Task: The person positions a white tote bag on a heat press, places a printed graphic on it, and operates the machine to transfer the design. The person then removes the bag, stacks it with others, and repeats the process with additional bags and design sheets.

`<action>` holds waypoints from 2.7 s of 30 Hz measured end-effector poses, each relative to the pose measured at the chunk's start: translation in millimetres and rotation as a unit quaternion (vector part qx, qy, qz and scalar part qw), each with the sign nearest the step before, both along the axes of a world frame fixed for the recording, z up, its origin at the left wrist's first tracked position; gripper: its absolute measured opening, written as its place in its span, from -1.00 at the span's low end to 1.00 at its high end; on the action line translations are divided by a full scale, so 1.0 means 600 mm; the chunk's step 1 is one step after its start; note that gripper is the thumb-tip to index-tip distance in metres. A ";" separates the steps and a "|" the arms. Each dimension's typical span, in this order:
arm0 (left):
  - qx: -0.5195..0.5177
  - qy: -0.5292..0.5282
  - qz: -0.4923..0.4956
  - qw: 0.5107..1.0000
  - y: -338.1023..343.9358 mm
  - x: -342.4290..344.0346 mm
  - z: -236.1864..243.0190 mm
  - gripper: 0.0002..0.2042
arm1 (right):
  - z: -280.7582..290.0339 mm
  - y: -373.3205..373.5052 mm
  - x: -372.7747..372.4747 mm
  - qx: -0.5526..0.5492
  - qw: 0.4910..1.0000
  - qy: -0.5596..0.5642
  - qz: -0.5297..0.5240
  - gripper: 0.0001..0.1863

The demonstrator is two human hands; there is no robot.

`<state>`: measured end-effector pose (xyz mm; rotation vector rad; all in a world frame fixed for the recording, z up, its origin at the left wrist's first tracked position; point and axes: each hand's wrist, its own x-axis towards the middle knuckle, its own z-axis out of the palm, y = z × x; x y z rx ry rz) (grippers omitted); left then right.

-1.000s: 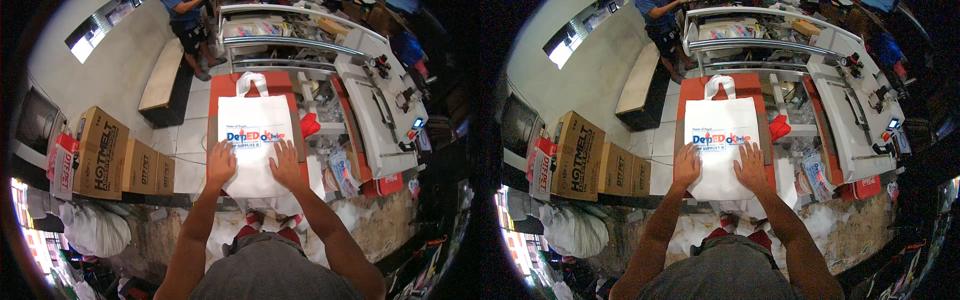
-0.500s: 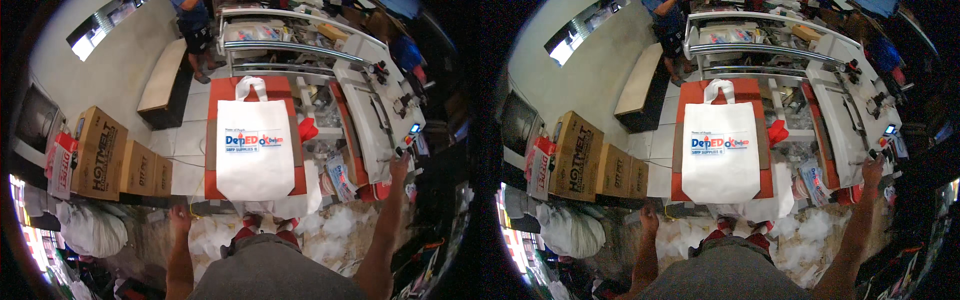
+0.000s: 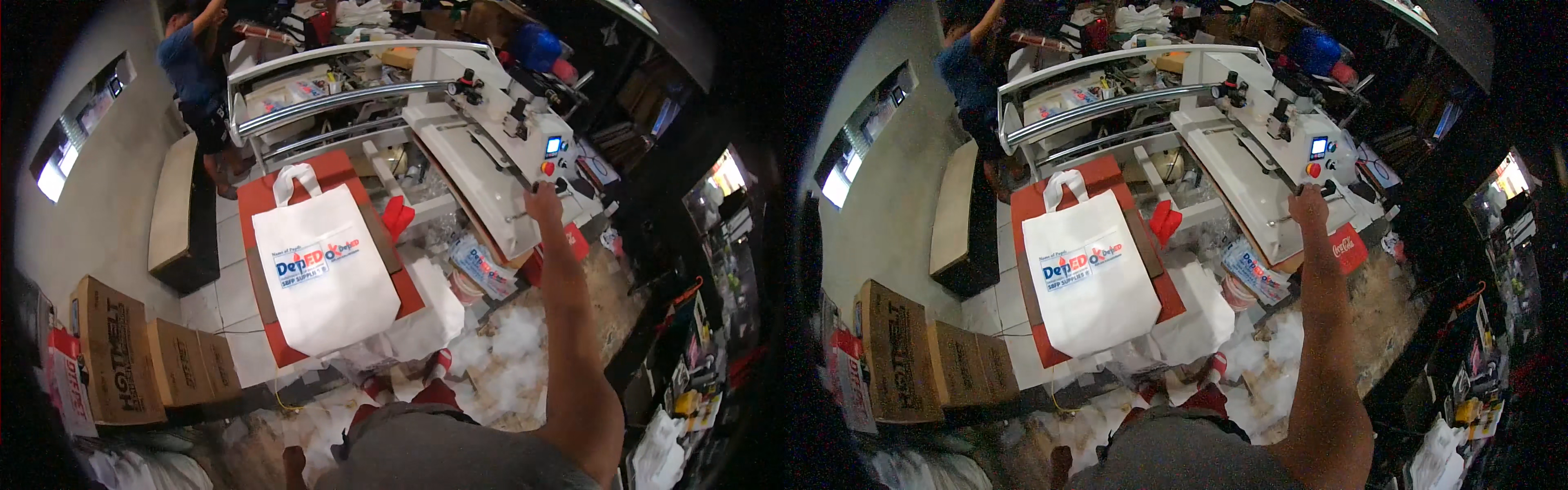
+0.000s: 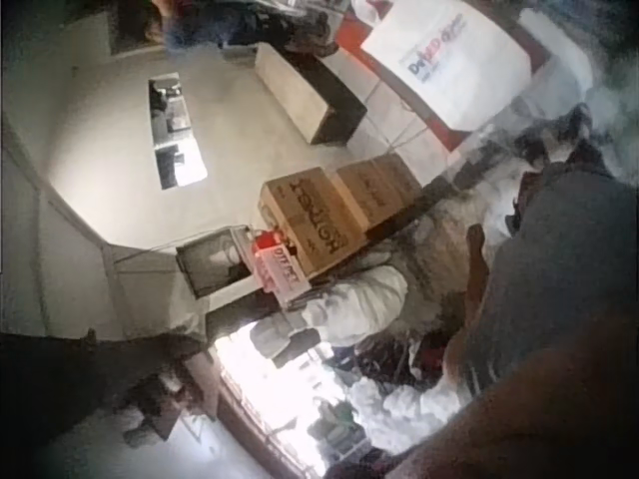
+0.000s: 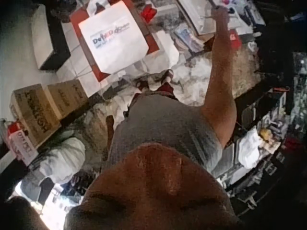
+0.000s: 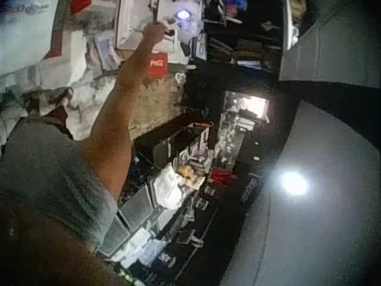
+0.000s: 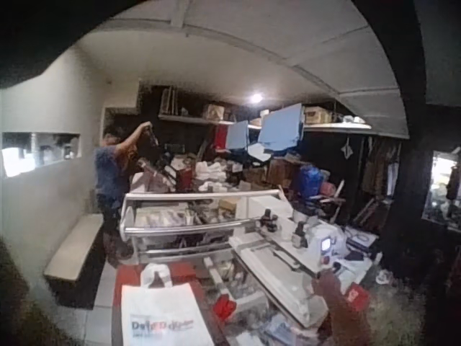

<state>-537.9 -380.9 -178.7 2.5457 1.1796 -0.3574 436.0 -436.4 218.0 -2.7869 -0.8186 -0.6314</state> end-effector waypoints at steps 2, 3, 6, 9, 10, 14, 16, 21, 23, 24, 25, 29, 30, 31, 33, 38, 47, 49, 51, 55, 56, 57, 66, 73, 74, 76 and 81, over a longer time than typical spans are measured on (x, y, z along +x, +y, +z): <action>-0.052 -0.019 0.077 0.996 0.000 0.012 0.002 -0.84 | 0.003 0.009 -0.047 0.007 1.000 -0.023 0.017 -0.46; -0.109 -0.029 0.148 0.983 0.003 0.024 0.001 -0.82 | 0.006 0.016 -0.072 -0.008 0.999 -0.025 0.045 -0.46; -0.087 -0.008 0.120 0.989 0.021 0.087 -0.014 -0.74 | 0.027 0.030 -0.147 -0.043 0.991 -0.068 0.111 -0.47; -0.060 -0.092 0.141 0.984 0.019 0.147 -0.005 -0.67 | 0.060 0.027 -0.201 -0.007 0.962 -0.111 0.249 -0.53; -0.053 -0.144 0.145 0.978 0.021 0.175 -0.002 -0.66 | 0.070 0.029 -0.212 0.019 0.948 -0.063 0.311 -0.55; -0.005 -0.078 0.091 0.993 -0.006 0.269 0.016 -0.82 | 0.090 0.052 -0.241 0.016 0.884 0.110 0.453 -0.61; 0.024 -0.119 0.136 0.983 -0.047 0.299 0.023 -0.79 | 0.090 0.082 -0.245 -0.078 0.856 0.181 0.478 -0.64; -0.067 -0.122 0.306 0.942 -0.184 0.369 0.027 -0.67 | 0.051 0.140 -0.304 0.023 0.767 0.142 0.625 -0.73; -0.104 -0.084 0.352 0.926 -0.257 0.397 0.024 -0.71 | 0.036 0.160 -0.340 0.097 0.729 0.140 0.663 -0.76; -0.030 -0.009 0.183 0.983 -0.294 0.405 0.021 -0.77 | 0.031 0.170 -0.357 0.090 0.723 0.136 0.671 -0.78; 0.003 -0.093 0.222 0.971 -0.343 0.421 0.015 -0.84 | 0.027 0.180 -0.373 0.079 0.719 0.133 0.678 -0.80; -0.125 -0.073 0.302 0.942 -0.522 0.469 -0.025 -0.88 | 0.017 0.212 -0.434 0.104 0.687 0.094 0.713 -0.79; -0.116 -0.102 0.337 0.929 -0.567 0.481 -0.037 -0.89 | 0.015 0.220 -0.447 0.094 0.683 0.095 0.718 -0.78; -0.162 -0.140 0.396 0.893 -0.610 0.493 -0.048 -0.90 | 0.014 0.228 -0.460 0.082 0.678 0.096 0.724 -0.76; -0.125 -0.291 0.463 0.828 -0.683 0.515 -0.063 -0.91 | 0.009 0.242 -0.485 0.075 0.668 0.093 0.734 -0.72; -0.155 -0.230 0.492 0.825 -0.800 0.541 -0.056 -0.88 | 0.006 0.269 -0.534 0.044 0.665 0.082 0.741 -0.69; -0.153 -0.116 0.510 0.839 -0.941 0.579 -0.058 -0.83 | -0.012 0.186 -0.515 0.162 0.644 0.085 0.743 -0.54; -0.199 -0.136 0.498 0.833 -0.971 0.583 -0.051 -0.80 | -0.022 0.116 -0.464 0.135 0.665 0.148 0.719 -0.57; -0.173 -0.211 0.489 0.828 -0.994 0.584 -0.043 -0.77 | -0.037 0.037 -0.398 0.126 0.680 0.191 0.697 -0.63; -0.268 -0.199 0.497 0.801 -0.997 0.577 -0.049 -0.80 | -0.117 -0.132 -0.248 0.115 0.725 0.284 0.616 -0.71; -0.311 -0.287 0.584 0.692 -0.986 0.578 -0.055 -0.81 | -0.147 -0.168 -0.204 0.118 0.736 0.304 0.593 -0.73; -0.385 -0.379 0.660 0.523 -0.966 0.581 -0.062 -0.83 | -0.177 -0.203 -0.152 0.092 0.764 0.331 0.547 -0.74; -0.055 -0.087 0.324 0.940 -0.489 0.852 0.085 -0.76 | -0.269 -0.304 0.401 0.195 0.852 0.287 0.391 -0.71; 0.104 -0.426 0.229 0.869 -0.188 1.376 0.420 -0.91 | -0.268 -0.188 0.628 0.209 0.889 0.221 0.343 -0.64; 0.122 -0.454 0.175 0.865 -0.163 1.452 0.451 -0.91 | -0.273 -0.171 0.637 0.220 0.891 0.206 0.339 -0.57; 0.063 -0.437 0.129 0.888 -0.125 1.586 0.495 -0.86 | -0.278 -0.145 0.644 0.240 0.871 0.263 0.337 -0.44; 0.014 -0.411 0.020 0.911 -0.067 1.827 0.521 -0.75 | -0.287 -0.102 0.635 0.226 0.818 0.433 0.302 -0.18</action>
